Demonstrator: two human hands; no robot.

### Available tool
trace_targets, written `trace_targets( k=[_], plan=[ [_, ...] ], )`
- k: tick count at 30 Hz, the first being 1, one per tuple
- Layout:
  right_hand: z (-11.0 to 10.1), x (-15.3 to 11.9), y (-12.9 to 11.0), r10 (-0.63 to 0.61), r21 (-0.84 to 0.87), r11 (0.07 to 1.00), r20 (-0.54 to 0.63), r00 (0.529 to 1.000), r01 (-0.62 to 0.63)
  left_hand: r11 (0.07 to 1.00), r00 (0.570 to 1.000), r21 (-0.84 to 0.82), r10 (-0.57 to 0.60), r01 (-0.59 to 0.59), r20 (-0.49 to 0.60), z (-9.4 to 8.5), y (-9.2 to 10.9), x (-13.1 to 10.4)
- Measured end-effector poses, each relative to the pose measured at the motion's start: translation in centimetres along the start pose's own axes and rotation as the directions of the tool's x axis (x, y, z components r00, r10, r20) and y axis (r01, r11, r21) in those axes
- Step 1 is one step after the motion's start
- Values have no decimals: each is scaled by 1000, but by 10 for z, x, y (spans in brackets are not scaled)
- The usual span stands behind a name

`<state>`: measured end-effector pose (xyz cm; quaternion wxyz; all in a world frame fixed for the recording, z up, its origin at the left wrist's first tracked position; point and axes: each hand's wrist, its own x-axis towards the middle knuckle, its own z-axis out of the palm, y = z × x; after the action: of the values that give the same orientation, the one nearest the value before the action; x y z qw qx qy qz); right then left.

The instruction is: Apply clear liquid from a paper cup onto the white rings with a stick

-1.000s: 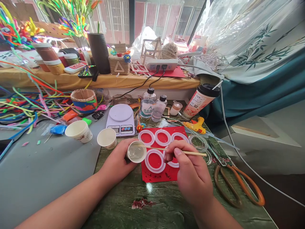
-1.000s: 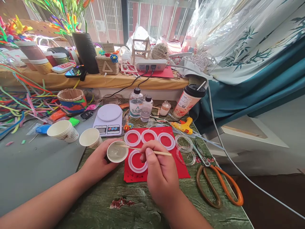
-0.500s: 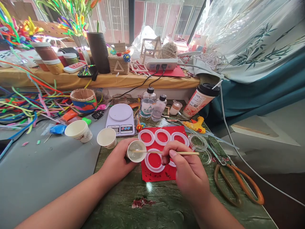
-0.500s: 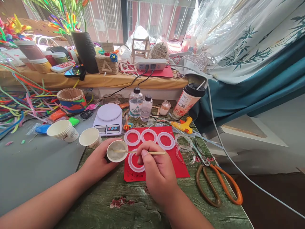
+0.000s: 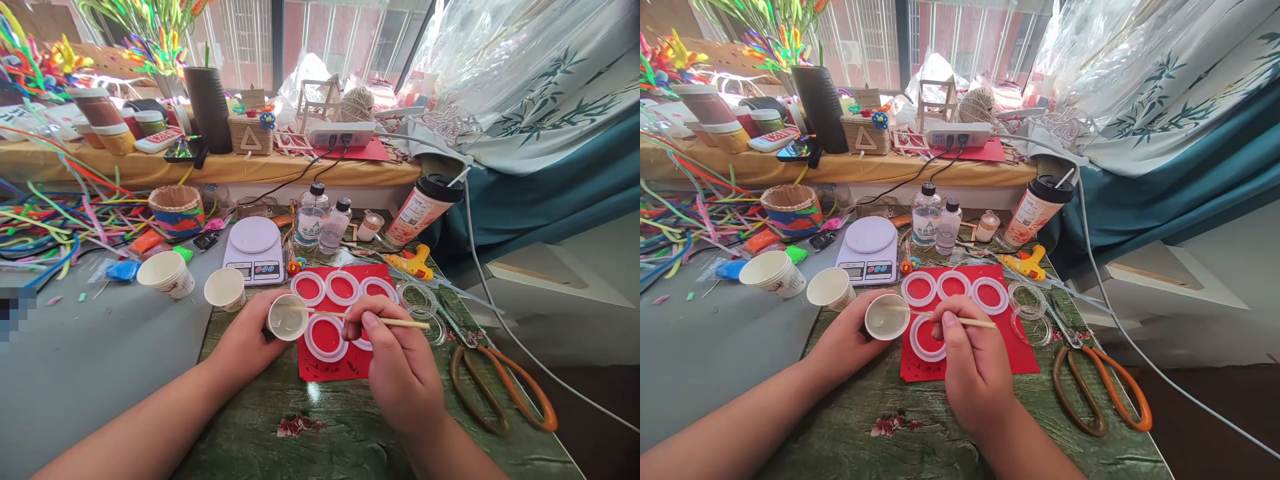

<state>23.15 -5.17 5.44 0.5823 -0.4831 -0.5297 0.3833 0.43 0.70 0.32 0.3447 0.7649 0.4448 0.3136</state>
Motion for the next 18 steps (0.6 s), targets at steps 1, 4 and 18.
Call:
trace_targets(
  k=[1, 4, 18],
  plan=[
    [0, 0, 0, 1, -3, 1000, 9, 1000, -1, 1000, 1000, 0, 1, -1, -1, 0, 0, 0],
    [-1, 0, 0, -19, -17, 1000, -15, 1000, 19, 1000, 1000, 1, 8, -8, -1, 0, -1, 0],
    [-2, -2, 1, -68, -32, 997, 1, 998, 68, 1000, 1000, -3, 1, -1, 9, 0, 0, 0]
  ],
)
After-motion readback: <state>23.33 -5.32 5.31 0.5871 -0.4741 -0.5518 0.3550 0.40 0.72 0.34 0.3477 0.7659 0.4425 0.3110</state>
